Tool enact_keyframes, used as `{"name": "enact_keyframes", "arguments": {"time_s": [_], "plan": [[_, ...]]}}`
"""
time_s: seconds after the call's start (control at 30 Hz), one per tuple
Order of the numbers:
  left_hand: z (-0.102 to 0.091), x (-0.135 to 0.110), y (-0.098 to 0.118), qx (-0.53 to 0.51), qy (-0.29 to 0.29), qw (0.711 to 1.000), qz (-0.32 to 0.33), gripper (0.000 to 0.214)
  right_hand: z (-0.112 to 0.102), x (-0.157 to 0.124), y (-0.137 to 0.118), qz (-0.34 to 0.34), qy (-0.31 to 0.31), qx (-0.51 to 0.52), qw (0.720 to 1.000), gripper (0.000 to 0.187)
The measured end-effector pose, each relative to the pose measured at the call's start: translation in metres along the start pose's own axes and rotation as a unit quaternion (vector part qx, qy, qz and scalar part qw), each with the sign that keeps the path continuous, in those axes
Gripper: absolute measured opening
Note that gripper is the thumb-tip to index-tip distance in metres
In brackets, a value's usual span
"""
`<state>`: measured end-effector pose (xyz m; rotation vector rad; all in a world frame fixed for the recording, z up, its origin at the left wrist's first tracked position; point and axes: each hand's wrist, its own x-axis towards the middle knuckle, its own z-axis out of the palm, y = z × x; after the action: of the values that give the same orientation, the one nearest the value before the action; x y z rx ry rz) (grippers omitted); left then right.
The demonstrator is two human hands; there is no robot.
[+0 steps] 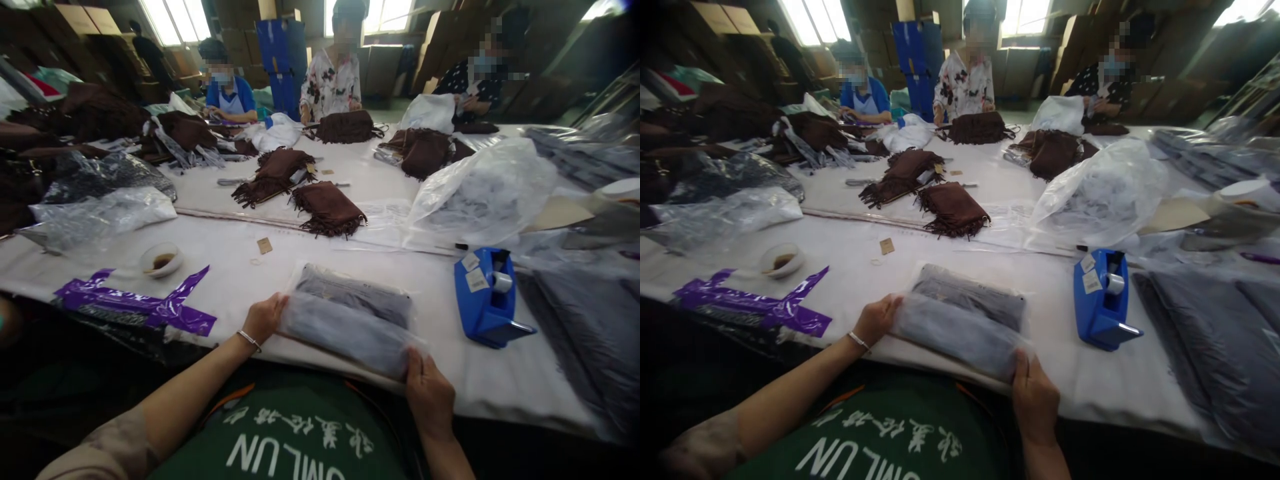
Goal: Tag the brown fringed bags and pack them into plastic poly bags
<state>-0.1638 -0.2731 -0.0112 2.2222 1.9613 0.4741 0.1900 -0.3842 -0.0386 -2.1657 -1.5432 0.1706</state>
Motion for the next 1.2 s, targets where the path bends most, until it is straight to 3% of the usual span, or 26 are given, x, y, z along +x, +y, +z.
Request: {"name": "enact_keyframes", "arguments": {"time_s": [0.1, 0.17, 0.27, 0.37, 0.47, 0.63, 0.7, 0.77, 0.87, 1.03, 1.2], "plan": [[-0.014, 0.017, 0.006, 0.028, -0.030, 0.999, -0.007, 0.029, -0.006, 0.007, -0.011, 0.013, -0.025, -0.032, 0.999, 0.047], [-0.029, 0.028, 0.018, 0.023, 0.017, 0.999, 0.042, 0.023, -0.008, 0.009, -0.013, 0.010, -0.028, -0.055, 0.998, 0.046], [-0.044, 0.037, 0.049, -0.006, 0.090, 0.982, 0.168, 0.031, -0.007, 0.008, -0.013, -0.005, -0.030, -0.086, 0.996, 0.048], [-0.034, 0.041, 0.083, -0.061, 0.019, 0.961, 0.269, 0.025, -0.007, 0.008, -0.013, -0.005, -0.032, -0.077, 0.996, 0.048], [-0.009, 0.041, 0.099, -0.107, -0.038, 0.958, 0.264, 0.014, -0.011, 0.012, -0.014, 0.022, -0.053, -0.011, 0.998, 0.043], [0.010, 0.043, 0.095, -0.142, -0.027, 0.959, 0.243, 0.010, -0.033, 0.031, 0.006, 0.104, -0.053, 0.109, 0.987, 0.033], [0.011, 0.045, 0.092, -0.146, -0.021, 0.956, 0.254, 0.010, -0.050, 0.046, 0.027, 0.161, 0.021, 0.173, 0.971, 0.035], [0.012, 0.045, 0.090, -0.148, -0.012, 0.953, 0.264, 0.009, -0.070, 0.065, 0.050, 0.206, 0.135, 0.227, 0.942, 0.043], [0.013, 0.045, 0.089, -0.142, 0.000, 0.953, 0.267, 0.010, -0.093, 0.097, 0.079, 0.213, 0.228, 0.246, 0.918, 0.053], [0.014, 0.044, 0.089, -0.129, 0.006, 0.956, 0.263, 0.012, -0.096, 0.141, 0.094, 0.182, 0.172, 0.260, 0.932, 0.051], [0.013, 0.042, 0.089, -0.130, 0.012, 0.957, 0.261, 0.011, -0.085, 0.128, 0.092, 0.151, 0.174, 0.249, 0.941, 0.048]]}}
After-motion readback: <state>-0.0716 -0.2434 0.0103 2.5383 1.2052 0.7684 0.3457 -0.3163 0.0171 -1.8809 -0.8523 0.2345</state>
